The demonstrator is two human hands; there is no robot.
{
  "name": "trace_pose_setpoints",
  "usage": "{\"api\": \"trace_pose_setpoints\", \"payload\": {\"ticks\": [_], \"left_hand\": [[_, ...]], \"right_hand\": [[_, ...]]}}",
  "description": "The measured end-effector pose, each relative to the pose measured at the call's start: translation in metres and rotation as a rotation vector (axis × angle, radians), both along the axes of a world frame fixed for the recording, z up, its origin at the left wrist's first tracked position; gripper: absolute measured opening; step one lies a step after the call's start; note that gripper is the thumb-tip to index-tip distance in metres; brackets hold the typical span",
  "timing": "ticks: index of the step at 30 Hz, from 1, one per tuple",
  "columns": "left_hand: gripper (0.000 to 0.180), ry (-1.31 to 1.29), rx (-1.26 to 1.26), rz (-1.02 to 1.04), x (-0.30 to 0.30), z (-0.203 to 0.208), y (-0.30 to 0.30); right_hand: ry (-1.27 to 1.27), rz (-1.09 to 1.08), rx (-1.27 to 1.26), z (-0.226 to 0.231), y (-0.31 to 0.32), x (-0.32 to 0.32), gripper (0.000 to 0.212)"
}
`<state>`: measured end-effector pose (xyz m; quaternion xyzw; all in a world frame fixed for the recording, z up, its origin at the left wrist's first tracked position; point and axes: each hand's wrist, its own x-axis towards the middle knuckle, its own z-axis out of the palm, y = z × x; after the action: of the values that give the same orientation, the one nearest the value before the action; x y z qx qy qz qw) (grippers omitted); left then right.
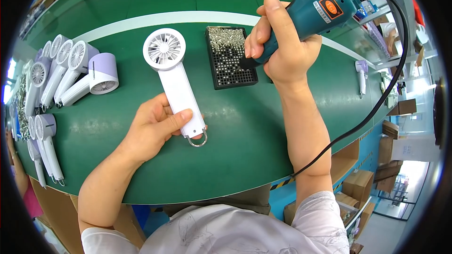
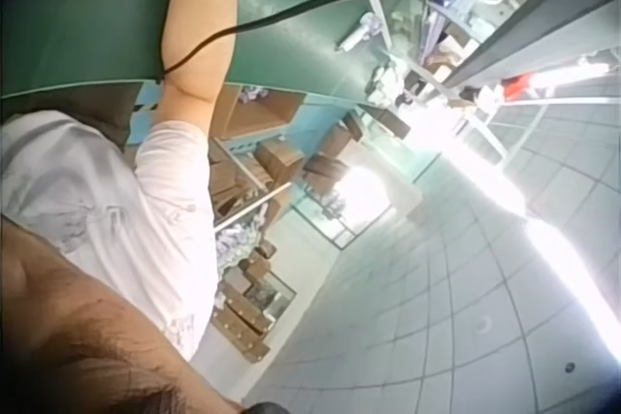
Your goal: The person assembles portable handheld fans by picking screws from a tray and driving them into the fan components using an electric screwdriver.
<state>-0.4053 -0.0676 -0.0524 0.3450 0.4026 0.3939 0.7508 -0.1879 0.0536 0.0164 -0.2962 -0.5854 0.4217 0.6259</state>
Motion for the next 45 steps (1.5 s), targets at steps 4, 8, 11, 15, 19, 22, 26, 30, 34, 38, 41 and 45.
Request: {"api": "trace_pose_setpoints", "payload": {"ticks": [4, 8, 11, 15, 19, 22, 26, 30, 34, 38, 41, 45], "left_hand": [[0.037, 0.014, 0.001, -0.022, 0.001, 0.002, 0.002], [0.036, 0.029, 0.012, -0.027, 0.0, 0.001, 0.002], [0.037, 0.055, 0.025, -0.032, -0.001, 0.001, 0.002], [0.036, 0.057, 0.031, -0.031, -0.001, 0.002, 0.002], [0.034, 0.055, 0.04, -0.033, 0.0, -0.002, 0.002], [0.034, 0.019, 0.043, -0.02, 0.0, -0.003, 0.001], [0.033, -0.01, 0.048, -0.007, 0.002, -0.003, 0.002], [0.033, -0.01, 0.048, -0.023, 0.002, -0.004, 0.005], [0.034, 0.03, 0.048, -0.018, -0.002, -0.002, 0.003], [0.033, -0.004, 0.03, -0.005, -0.001, -0.004, -0.001], [0.03, 0.027, -0.001, -0.029, 0.001, -0.013, 0.0], [0.03, 0.009, 0.042, -0.017, 0.001, -0.002, 0.003]], "right_hand": [[-0.034, 0.136, 0.069, -0.004, 0.0, 0.007, 0.014], [-0.204, 0.408, 0.178, -0.004, -0.002, 0.013, 0.013], [-0.251, 0.553, 0.186, -0.003, -0.002, 0.013, 0.012], [-0.311, 0.53, 0.185, 0.003, -0.009, 0.007, 0.01], [-0.183, 0.065, 0.009, 0.006, -0.017, -0.015, 0.016], [-0.017, -0.154, -0.072, 0.0, -0.008, -0.019, 0.027], [-0.006, -0.175, -0.085, -0.001, 0.002, -0.006, 0.025], [-0.026, 0.369, 0.069, -0.009, 0.008, 0.013, 0.014], [-0.24, 0.63, 0.212, -0.002, -0.002, 0.008, 0.016], [-0.393, 0.428, 0.249, -0.007, -0.012, 0.001, 0.013], [-0.14, 0.121, 0.051, -0.002, -0.019, -0.015, 0.012], [-0.122, -0.102, -0.035, 0.004, -0.005, -0.014, 0.02]]}}
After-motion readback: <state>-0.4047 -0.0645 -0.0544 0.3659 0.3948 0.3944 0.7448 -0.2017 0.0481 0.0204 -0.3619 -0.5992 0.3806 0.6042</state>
